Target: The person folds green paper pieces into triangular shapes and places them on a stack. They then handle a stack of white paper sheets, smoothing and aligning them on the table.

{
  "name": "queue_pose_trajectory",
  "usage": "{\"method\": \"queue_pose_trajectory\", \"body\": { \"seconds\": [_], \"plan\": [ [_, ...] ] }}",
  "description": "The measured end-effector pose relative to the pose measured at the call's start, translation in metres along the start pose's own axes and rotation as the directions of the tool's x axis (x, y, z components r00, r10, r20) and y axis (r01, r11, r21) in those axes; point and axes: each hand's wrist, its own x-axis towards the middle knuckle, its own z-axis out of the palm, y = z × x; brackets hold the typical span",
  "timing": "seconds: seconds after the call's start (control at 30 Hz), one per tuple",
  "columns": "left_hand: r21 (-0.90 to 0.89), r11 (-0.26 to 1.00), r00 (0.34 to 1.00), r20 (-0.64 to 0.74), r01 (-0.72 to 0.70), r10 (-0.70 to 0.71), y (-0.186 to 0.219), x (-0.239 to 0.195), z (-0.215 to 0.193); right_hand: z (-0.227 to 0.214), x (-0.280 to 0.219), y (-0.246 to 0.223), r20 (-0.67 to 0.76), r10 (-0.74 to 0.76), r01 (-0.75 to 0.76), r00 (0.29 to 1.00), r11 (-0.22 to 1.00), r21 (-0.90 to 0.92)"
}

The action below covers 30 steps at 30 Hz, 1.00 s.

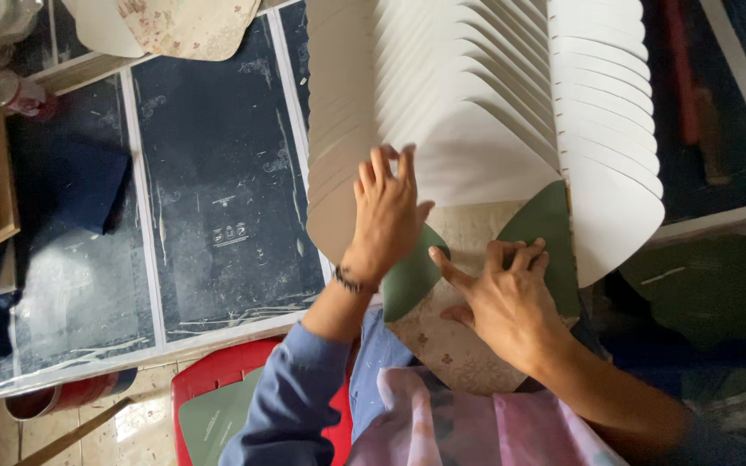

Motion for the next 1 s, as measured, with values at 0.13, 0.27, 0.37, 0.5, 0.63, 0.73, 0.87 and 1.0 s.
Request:
{"method": "queue_pose_trajectory", "body": {
  "seconds": [0.13,0.27,0.37,0.5,0.63,0.73,0.87,1.0],
  "plan": [
    [-0.142,0.99,1.0,-0.003,0.019,-0.019,-0.026,0.039,0.035,-0.009,0.002,-0.003,0.045,0.045,-0.047,0.998,0.998,0.035],
    [-0.565,0.799,0.97,-0.012,-0.205,0.241,-0.02,0.034,0.0,-0.013,0.001,-0.004,0.063,0.038,-0.041,0.997,0.999,0.036],
    [-0.688,0.656,0.827,0.144,-0.312,0.544,0.003,0.013,-0.041,-0.011,0.003,-0.004,0.116,0.027,-0.032,0.993,0.999,0.043],
    [-0.208,0.821,0.751,0.333,-0.531,0.57,0.004,-0.018,-0.004,0.027,-0.001,-0.006,0.239,-0.013,-0.013,0.971,0.994,0.107],
    [-0.081,0.832,0.796,0.255,-0.548,0.549,0.002,-0.035,0.018,-0.004,-0.01,0.026,0.252,-0.099,0.062,0.963,0.987,0.149],
    [0.039,0.837,0.831,0.15,-0.546,0.535,0.003,-0.041,0.038,0.016,-0.004,0.055,0.183,-0.225,0.147,0.957,0.921,0.36],
    [0.089,0.857,0.861,0.065,-0.508,0.504,0.006,-0.049,0.06,0.01,0.039,0.046,-0.24,-0.001,0.114,0.971,0.883,0.455],
    [0.176,0.844,0.861,0.066,-0.507,0.504,0.007,-0.056,0.062,0.037,0.052,0.017,-0.333,-0.051,0.211,0.942,0.86,0.465]
  ]
}}
